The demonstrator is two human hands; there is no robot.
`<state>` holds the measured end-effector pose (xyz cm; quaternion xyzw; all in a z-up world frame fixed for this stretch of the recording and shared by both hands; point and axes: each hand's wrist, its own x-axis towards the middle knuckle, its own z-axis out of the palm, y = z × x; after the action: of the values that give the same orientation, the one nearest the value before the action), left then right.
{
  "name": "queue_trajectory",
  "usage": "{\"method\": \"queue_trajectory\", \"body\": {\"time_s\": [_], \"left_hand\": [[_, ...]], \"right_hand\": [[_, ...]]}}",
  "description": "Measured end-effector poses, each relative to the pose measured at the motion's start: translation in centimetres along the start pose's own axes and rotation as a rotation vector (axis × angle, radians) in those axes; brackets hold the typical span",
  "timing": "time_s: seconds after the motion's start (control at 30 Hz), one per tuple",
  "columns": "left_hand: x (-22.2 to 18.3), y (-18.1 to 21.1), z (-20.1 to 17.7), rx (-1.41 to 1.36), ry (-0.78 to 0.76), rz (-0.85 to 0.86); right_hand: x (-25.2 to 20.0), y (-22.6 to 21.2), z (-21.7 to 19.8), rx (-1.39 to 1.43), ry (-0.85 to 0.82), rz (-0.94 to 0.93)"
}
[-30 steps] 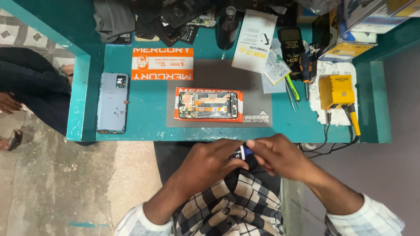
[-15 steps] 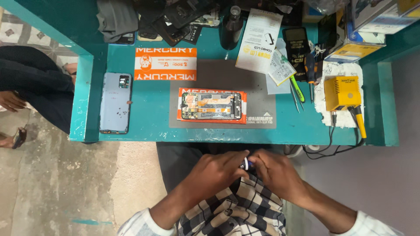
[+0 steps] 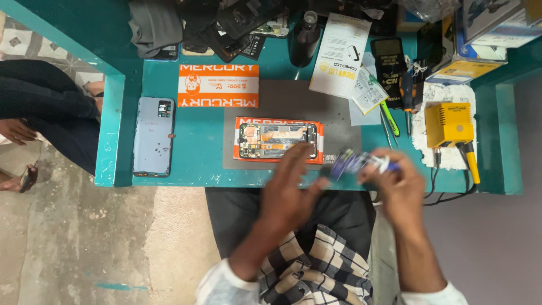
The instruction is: The person replaces a mobile phone screen by removing the old panel, cleaning the internal frame, applying adhesive from a tube, and pressing the new screen onto the device.
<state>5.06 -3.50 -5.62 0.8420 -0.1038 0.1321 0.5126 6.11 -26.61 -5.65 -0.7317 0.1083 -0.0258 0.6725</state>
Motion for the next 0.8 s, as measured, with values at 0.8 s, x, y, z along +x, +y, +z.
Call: {"method": "queue_trajectory", "body": {"time_s": [0.8], "left_hand": [[4.1,-11.9,-9.2,0.314,-0.267,0.113]], "right_hand": [[8.9,-5.5,9.4,-1.08,-0.551,-0.942]]}}
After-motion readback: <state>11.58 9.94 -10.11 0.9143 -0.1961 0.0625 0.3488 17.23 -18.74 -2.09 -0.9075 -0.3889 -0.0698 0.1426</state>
